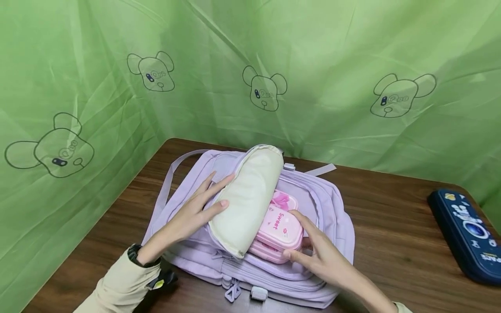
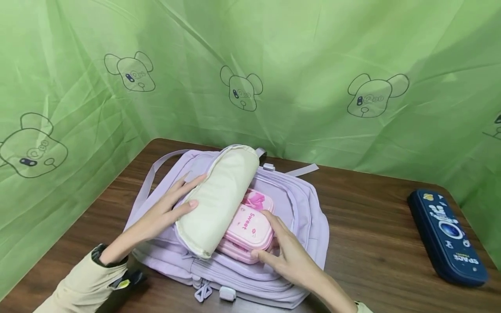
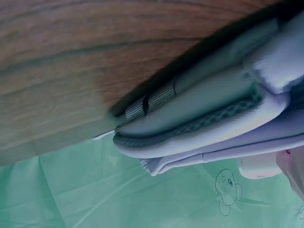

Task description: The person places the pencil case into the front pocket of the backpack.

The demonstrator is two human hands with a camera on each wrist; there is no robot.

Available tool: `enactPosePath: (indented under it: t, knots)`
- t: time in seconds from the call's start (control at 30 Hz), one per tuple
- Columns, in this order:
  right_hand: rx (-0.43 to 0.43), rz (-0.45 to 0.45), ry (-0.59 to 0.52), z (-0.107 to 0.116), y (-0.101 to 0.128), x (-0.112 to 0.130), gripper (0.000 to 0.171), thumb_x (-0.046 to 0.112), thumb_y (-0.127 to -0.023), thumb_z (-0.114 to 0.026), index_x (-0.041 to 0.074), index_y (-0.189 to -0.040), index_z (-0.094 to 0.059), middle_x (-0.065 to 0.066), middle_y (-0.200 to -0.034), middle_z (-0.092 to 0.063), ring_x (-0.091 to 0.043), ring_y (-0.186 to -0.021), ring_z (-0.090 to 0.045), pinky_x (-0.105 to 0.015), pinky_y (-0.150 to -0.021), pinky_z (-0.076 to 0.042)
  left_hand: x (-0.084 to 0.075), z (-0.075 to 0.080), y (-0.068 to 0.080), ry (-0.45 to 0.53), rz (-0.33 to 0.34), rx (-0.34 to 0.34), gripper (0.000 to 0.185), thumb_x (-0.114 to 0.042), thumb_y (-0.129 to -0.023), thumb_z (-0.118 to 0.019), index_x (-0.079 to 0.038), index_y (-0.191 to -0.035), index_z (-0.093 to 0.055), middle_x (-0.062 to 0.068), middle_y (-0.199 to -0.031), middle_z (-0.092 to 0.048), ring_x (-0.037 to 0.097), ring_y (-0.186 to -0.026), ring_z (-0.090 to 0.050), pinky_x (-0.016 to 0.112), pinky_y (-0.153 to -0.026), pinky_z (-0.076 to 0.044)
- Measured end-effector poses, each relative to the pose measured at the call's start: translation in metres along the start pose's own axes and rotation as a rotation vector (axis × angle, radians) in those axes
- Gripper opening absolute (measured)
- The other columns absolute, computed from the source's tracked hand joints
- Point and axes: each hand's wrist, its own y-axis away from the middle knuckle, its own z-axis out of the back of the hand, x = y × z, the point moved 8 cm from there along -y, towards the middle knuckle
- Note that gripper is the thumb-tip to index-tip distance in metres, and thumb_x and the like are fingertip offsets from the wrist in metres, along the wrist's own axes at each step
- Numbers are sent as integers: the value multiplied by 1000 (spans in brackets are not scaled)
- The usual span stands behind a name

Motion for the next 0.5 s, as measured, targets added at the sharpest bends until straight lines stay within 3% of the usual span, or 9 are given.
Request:
enactPosePath:
  t: [0.13,0.23,0.33,0.4,0.5]
  knots:
    - [-3,13,30,3,-2,-2,80,23,-82,-73,15,-147,-25,-14,-133,-42,-16,-86,-64,-30,-51,-53,1,-1,2,-32,-3,-14,54,-40,-95,-49,-46,-144,-27,7,-155,-6,26,-139,-8,73,-94,-18]
    - [-5,-1,-4,2,-3,-3,81,22,-81,-74,15,-146,-27,-17,-115,-53,-15,-70,-64,-32,-47,-52,-2,-1,0,-61,-12,-33,53,-41,-95,-49,-44,-144,-28,11,-155,-7,31,-139,-9,72,-95,-17]
    - [-9,9,1,-1,-4,-1,81,23,-81,-74,15,-146,-27,-13,-106,-54,-12,-57,-59,-30,-40,-49,-6,-1,-1,-78,-14,-55,52,-41,-94,-49,-43,-143,-30,12,-154,-9,35,-138,-10,72,-96,-16]
    - [-13,30,31,-3,-3,2,81,24,-81,-74,13,-146,-27,-10,-108,-53,-9,-52,-56,-29,-39,-48,-8,0,-1,-64,-6,-63,53,-41,-94,-51,-43,-143,-32,12,-154,-9,36,-138,-10,72,-96,-16]
    - [-25,65,107,-5,-2,6,82,25,-80,-74,11,-146,-27,-6,-123,-45,-5,-54,-57,-26,-41,-47,-9,0,1,-54,8,-66,53,-41,-93,-53,-42,-142,-34,12,-154,-8,37,-137,-11,72,-95,-16]
